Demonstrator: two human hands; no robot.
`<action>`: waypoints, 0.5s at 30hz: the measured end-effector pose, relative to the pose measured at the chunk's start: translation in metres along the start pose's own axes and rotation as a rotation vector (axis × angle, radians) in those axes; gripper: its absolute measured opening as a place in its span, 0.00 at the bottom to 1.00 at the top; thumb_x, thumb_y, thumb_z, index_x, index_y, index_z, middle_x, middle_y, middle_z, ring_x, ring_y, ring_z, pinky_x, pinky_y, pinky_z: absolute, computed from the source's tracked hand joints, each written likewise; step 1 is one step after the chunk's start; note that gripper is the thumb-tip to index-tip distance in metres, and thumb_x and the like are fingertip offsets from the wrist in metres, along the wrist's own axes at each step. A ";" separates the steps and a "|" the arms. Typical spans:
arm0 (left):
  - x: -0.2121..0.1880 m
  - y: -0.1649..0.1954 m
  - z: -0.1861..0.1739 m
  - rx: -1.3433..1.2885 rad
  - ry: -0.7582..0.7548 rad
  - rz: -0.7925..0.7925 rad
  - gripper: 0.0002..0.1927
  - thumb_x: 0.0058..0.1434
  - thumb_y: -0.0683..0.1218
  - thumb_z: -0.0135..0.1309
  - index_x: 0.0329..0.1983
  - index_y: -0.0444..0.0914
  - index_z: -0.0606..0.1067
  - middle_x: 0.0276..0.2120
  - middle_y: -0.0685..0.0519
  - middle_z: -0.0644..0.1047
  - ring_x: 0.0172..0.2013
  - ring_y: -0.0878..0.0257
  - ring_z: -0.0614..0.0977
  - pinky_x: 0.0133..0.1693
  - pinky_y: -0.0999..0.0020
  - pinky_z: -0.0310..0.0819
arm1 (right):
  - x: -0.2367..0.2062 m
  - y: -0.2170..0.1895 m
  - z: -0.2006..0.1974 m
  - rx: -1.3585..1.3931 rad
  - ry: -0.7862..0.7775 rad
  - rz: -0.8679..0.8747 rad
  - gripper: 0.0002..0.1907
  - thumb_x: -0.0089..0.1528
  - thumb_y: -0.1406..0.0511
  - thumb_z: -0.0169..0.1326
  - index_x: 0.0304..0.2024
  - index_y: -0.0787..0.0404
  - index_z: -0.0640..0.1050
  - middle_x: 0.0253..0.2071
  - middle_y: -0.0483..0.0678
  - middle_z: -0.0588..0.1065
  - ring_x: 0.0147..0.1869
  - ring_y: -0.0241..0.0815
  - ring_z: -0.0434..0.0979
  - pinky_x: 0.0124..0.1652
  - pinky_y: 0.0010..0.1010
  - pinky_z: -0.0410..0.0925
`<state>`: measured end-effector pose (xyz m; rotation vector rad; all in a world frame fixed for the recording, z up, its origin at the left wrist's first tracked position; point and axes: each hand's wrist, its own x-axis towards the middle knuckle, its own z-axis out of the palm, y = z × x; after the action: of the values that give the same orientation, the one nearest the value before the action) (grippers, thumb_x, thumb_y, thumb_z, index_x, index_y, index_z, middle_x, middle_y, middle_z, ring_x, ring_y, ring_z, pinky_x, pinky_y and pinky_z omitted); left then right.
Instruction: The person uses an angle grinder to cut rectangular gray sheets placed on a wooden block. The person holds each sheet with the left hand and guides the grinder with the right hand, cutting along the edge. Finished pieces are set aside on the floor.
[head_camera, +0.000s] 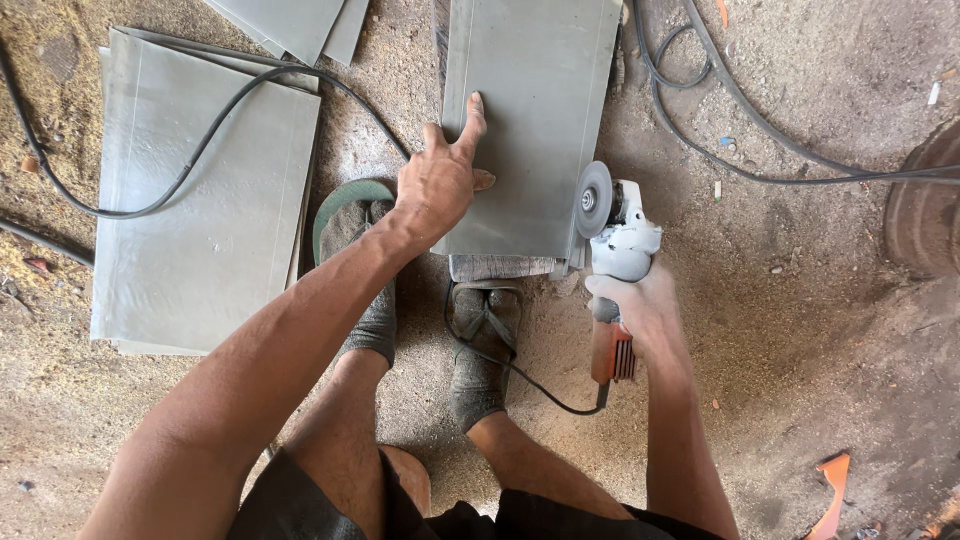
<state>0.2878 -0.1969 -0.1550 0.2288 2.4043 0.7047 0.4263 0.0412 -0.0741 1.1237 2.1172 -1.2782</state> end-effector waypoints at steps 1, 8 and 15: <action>-0.001 0.000 0.001 -0.003 -0.001 0.002 0.48 0.65 0.59 0.56 0.78 0.58 0.38 0.51 0.35 0.65 0.32 0.50 0.83 0.29 0.64 0.85 | 0.001 0.002 0.000 -0.001 0.002 0.014 0.20 0.50 0.71 0.62 0.45 0.65 0.76 0.32 0.50 0.79 0.29 0.41 0.79 0.28 0.33 0.71; -0.004 0.000 0.006 0.006 0.005 0.006 0.49 0.64 0.59 0.57 0.78 0.57 0.38 0.53 0.33 0.64 0.34 0.46 0.83 0.31 0.61 0.85 | 0.007 0.006 -0.002 0.044 -0.011 -0.003 0.20 0.50 0.72 0.62 0.45 0.66 0.75 0.32 0.51 0.78 0.28 0.42 0.80 0.27 0.33 0.72; -0.005 0.002 0.009 -0.007 -0.026 -0.021 0.49 0.64 0.59 0.56 0.78 0.57 0.36 0.54 0.33 0.65 0.34 0.46 0.84 0.29 0.63 0.86 | 0.012 -0.001 -0.002 0.103 -0.026 -0.061 0.20 0.50 0.72 0.61 0.45 0.67 0.76 0.32 0.50 0.77 0.28 0.41 0.79 0.26 0.32 0.70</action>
<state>0.2972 -0.1931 -0.1568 0.2080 2.3755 0.6967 0.4186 0.0479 -0.0806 1.0852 2.1024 -1.4362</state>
